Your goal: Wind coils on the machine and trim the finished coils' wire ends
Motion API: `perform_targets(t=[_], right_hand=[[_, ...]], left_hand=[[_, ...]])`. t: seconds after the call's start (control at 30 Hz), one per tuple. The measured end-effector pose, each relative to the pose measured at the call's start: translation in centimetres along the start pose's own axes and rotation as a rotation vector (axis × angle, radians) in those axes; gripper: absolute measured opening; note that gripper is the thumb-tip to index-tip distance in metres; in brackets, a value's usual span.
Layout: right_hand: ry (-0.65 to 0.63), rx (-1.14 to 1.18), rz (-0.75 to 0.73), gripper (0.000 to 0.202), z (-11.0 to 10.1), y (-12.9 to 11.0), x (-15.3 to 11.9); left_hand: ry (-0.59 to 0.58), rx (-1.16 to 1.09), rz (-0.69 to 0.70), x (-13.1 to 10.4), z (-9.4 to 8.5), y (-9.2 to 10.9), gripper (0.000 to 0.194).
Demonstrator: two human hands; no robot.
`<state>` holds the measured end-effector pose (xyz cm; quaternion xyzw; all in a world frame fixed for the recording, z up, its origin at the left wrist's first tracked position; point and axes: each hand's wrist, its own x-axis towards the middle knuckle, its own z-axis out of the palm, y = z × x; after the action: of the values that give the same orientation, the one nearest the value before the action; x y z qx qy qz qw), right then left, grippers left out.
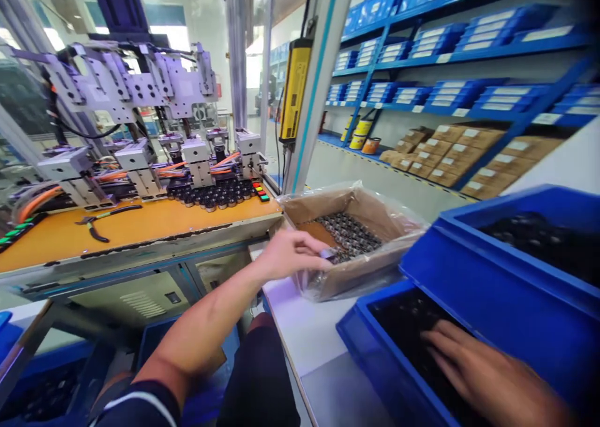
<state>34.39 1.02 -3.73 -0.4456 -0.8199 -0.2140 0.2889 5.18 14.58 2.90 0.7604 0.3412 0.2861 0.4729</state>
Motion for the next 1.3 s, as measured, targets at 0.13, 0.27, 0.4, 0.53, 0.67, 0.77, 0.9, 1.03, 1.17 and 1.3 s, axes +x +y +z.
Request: perform_targets(t=[0.13, 0.27, 0.4, 0.53, 0.67, 0.77, 0.9, 1.03, 1.17, 1.3], right_hand=[[-0.033, -0.044, -0.084, 0.014, -1.2, -1.8, 2.3], [0.088, 0.029, 0.004, 0.015, -2.5, -5.3, 5.0], [0.111, 0.164, -0.007, 0.021, -3.1, -11.0, 8.1], [0.117, 0.443, 0.007, 0.016, -2.5, -15.5, 9.9], [0.069, 0.569, 0.027, 0.015, -1.9, -16.8, 9.6], [0.063, 0.603, 0.046, 0.016, -1.9, -16.7, 9.2], [0.061, 0.644, 0.05, 0.019, -2.3, -16.7, 8.9], [0.041, 0.691, 0.057, 0.02, -2.4, -16.8, 8.6], [0.029, 0.714, 0.054, 0.018, -2.3, -16.7, 8.3], [0.042, 0.708, 0.042, 0.019, -2.3, -16.6, 8.4]], left_hand=[[0.246, -0.484, 0.067, -8.5, 0.1, -1.3, 0.042], [0.285, -0.571, 0.088, -12.9, 0.9, -1.1, 0.04], [0.234, -0.665, 0.098, -14.5, 0.9, -0.8, 0.031], [0.194, -0.701, 0.138, -15.6, 1.2, -1.1, 0.023], [0.221, -0.642, 0.222, -16.3, 1.8, -1.3, 0.044], [0.19, -0.593, 0.253, -16.5, 2.2, -1.2, 0.035], [0.149, -0.632, 0.187, -16.6, 2.6, -0.9, 0.032], [0.117, -0.756, 0.05, -16.8, 3.5, -0.6, 0.038], [0.084, -0.79, -0.069, -16.8, 4.2, -0.3, 0.042], [0.081, -0.781, -0.101, -16.7, 4.4, -0.3, 0.043]])
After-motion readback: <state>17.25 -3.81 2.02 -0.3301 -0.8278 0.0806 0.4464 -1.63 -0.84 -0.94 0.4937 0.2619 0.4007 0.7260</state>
